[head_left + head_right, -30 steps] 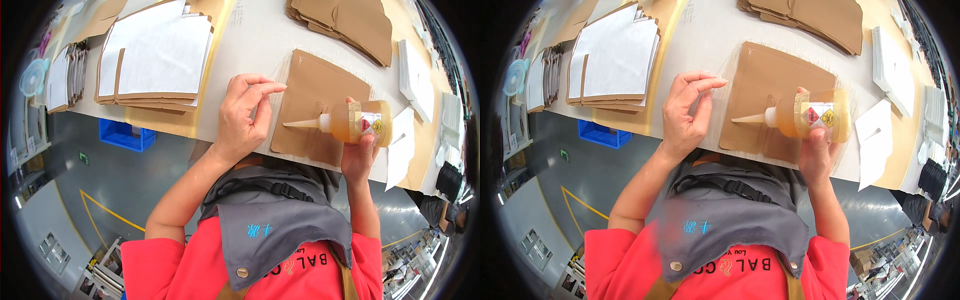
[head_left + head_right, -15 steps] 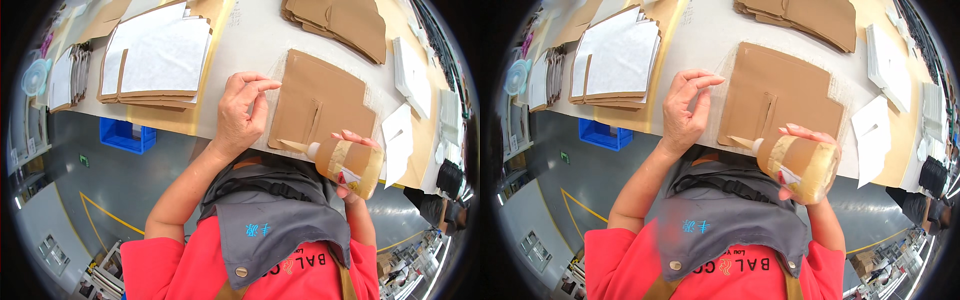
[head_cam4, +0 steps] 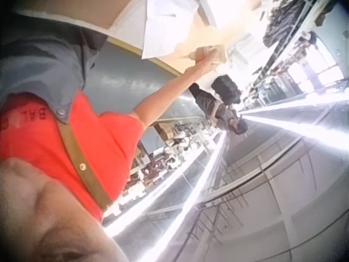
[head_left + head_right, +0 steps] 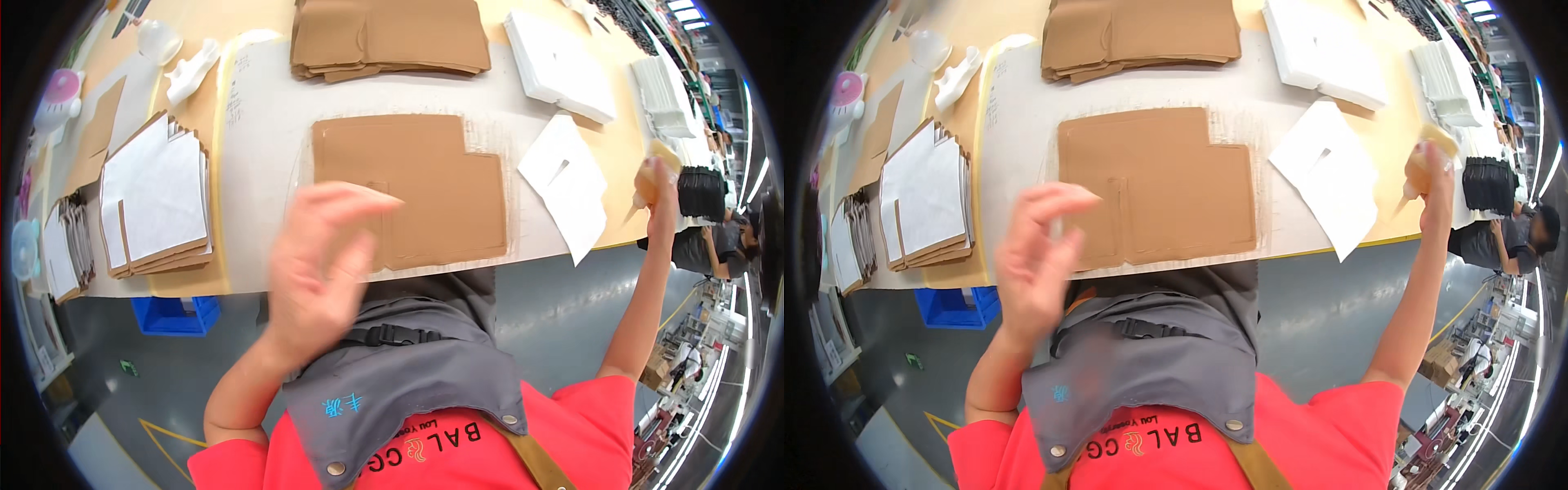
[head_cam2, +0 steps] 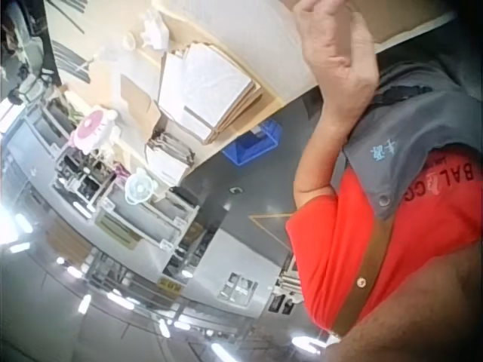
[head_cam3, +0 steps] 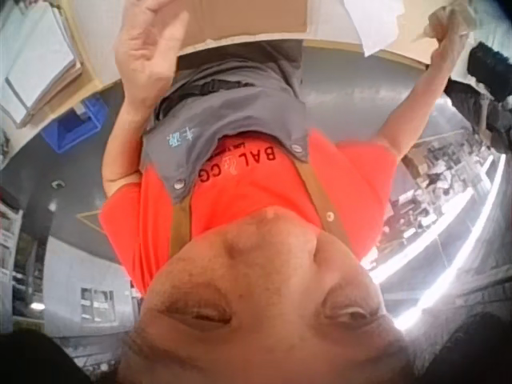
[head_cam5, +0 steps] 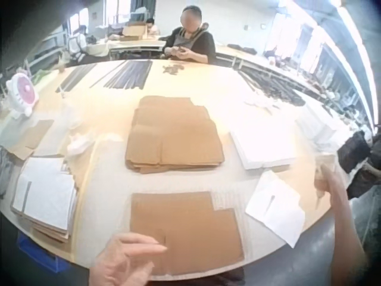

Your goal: The person applies glue from a bottle onto brown cardboard pieces and then places white paper cutouts on top, pressing them down to adhere. The process is repeated for multiple units on a workbench.

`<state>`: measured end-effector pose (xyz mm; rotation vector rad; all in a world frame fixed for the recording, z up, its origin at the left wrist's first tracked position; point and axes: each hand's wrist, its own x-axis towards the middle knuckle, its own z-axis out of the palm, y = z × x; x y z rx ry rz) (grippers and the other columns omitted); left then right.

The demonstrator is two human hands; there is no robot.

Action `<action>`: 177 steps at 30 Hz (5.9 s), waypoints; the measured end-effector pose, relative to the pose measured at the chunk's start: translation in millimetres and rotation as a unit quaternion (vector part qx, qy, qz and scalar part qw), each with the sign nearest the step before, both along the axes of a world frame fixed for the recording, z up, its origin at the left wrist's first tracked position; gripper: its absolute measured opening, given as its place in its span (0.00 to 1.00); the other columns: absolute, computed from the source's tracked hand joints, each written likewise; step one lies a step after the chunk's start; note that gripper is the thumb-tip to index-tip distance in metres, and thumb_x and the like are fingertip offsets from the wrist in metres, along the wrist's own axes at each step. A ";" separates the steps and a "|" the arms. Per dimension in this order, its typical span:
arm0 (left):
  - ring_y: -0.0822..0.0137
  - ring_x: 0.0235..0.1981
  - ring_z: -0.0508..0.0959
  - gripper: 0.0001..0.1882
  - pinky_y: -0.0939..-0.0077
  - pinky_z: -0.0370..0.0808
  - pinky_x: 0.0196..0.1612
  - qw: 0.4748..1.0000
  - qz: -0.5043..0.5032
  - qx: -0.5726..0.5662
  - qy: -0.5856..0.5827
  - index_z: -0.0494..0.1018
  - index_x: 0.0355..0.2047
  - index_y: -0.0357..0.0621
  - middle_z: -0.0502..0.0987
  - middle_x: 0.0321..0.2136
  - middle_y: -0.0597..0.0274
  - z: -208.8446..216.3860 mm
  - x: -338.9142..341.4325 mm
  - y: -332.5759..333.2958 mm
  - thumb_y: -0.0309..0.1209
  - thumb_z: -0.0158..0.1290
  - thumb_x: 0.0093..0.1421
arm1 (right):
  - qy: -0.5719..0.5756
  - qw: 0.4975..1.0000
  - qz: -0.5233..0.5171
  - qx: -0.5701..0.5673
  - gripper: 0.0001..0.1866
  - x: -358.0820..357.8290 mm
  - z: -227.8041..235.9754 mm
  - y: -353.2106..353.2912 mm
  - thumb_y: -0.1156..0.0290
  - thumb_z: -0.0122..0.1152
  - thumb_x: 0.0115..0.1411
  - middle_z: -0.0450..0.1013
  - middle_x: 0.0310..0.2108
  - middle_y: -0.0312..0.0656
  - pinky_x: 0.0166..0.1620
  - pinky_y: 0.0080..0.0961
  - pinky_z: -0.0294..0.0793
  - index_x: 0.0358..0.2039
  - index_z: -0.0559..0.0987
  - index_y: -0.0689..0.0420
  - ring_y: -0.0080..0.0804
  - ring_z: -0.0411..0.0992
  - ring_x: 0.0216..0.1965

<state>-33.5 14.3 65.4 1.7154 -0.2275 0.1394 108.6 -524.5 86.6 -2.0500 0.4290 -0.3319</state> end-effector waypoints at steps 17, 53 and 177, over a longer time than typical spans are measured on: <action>0.60 0.45 0.77 0.22 0.68 0.72 0.53 0.860 -0.359 -0.349 0.104 0.76 0.53 0.47 0.76 0.43 0.57 100.7 -0.6 -105.3 0.31 0.63 0.58 | 0.144 0.965 0.166 -0.140 0.24 78.2 -74.5 83.1 0.53 0.69 0.59 0.79 0.40 0.39 0.50 0.23 0.70 0.45 0.82 0.61 0.25 0.73 0.44; 0.70 0.49 0.79 0.23 0.70 0.79 0.52 0.863 -0.378 -0.162 0.294 0.70 0.60 0.42 0.78 0.49 0.62 61.1 147.7 -181.8 0.44 0.48 0.73 | -0.147 0.955 0.084 0.242 0.34 -74.0 -43.0 62.9 0.59 0.65 0.64 0.65 0.63 0.40 0.64 0.29 0.61 0.65 0.65 0.58 0.32 0.64 0.62; 0.53 0.62 0.72 0.30 0.51 0.73 0.62 0.696 -0.032 -0.437 0.568 0.55 0.68 0.38 0.67 0.63 0.47 -30.4 46.7 38.3 0.46 0.37 0.76 | 0.249 0.914 0.175 0.269 0.22 -90.6 -39.9 269.8 0.71 0.60 0.66 0.76 0.33 0.37 0.13 0.14 0.62 0.58 0.70 0.64 0.15 0.70 0.19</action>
